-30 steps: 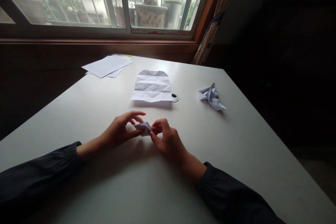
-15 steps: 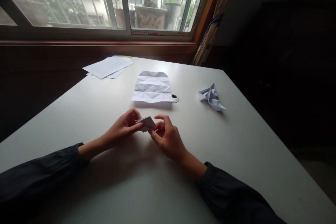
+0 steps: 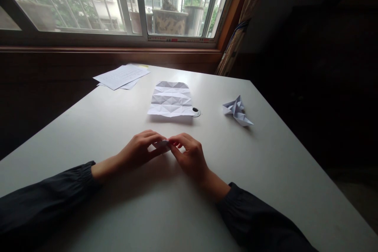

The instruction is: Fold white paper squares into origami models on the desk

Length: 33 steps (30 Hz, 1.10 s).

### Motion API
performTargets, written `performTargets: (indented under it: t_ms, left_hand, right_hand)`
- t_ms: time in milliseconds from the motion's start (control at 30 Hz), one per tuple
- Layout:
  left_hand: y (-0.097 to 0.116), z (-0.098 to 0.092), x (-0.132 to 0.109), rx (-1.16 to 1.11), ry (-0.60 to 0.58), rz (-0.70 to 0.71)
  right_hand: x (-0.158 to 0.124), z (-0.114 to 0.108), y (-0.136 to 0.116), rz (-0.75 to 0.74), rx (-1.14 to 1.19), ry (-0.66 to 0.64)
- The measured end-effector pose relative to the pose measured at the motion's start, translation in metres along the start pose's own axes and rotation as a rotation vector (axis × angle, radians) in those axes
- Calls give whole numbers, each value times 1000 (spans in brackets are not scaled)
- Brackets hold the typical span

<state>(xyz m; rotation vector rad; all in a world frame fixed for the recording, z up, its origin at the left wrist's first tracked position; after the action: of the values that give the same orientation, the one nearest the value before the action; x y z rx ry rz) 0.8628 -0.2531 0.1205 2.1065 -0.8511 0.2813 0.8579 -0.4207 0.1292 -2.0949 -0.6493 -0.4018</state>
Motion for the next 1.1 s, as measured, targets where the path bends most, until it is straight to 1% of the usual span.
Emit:
performTargets:
  t_ms: [100,167,267,433,467,533,633,733,800,967,1100]
  left_hand:
    - [-1,0,0,-97,-1,-75]
    - [-2,0,0,-204,-20,-113]
    - [-3,-1,2,-362,-34,-142]
    - [-15,-8,2,-522,60,-225]
    - [-18,-10,2,-521,72,-232]
    - [-22,-15,1,-446,92,-217]
    - [-24,-22,1,-258,85,-120]
    - [-25,-25,-1,-166,51,-26]
    - [-27,-27,-3,-126,43,-6]
    - [-34,-26,-9,3,-21,5]
    - [-35,-27,-11,15,-16,-7]
  right_hand:
    - [0,1,-1,-5,18,0]
    - [0,2,0,5,40,-5]
    - [-1,1,4,58,89,-1]
    - [-3,-9,20,206,219,52]
    - [-4,-11,24,230,244,62]
    - [-6,-15,31,261,277,65]
    - [-9,-16,42,288,285,35]
    - [-12,-17,48,298,250,28]
    - [-13,-20,49,276,180,29]
    - [-12,-27,49,202,-134,-21]
    - [-12,-27,52,191,-218,-53]
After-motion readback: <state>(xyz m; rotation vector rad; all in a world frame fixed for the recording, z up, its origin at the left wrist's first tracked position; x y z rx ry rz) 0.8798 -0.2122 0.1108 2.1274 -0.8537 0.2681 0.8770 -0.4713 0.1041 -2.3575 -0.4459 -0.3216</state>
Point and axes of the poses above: each hand's wrist, its own x-axis towards the middle knuckle, its own z-axis out of the palm, y = z × x, the point moved 6 cm from there along x, towards the middle knuckle, and after that the axes turned 5 degrees about -x, right-handed, at the moved point
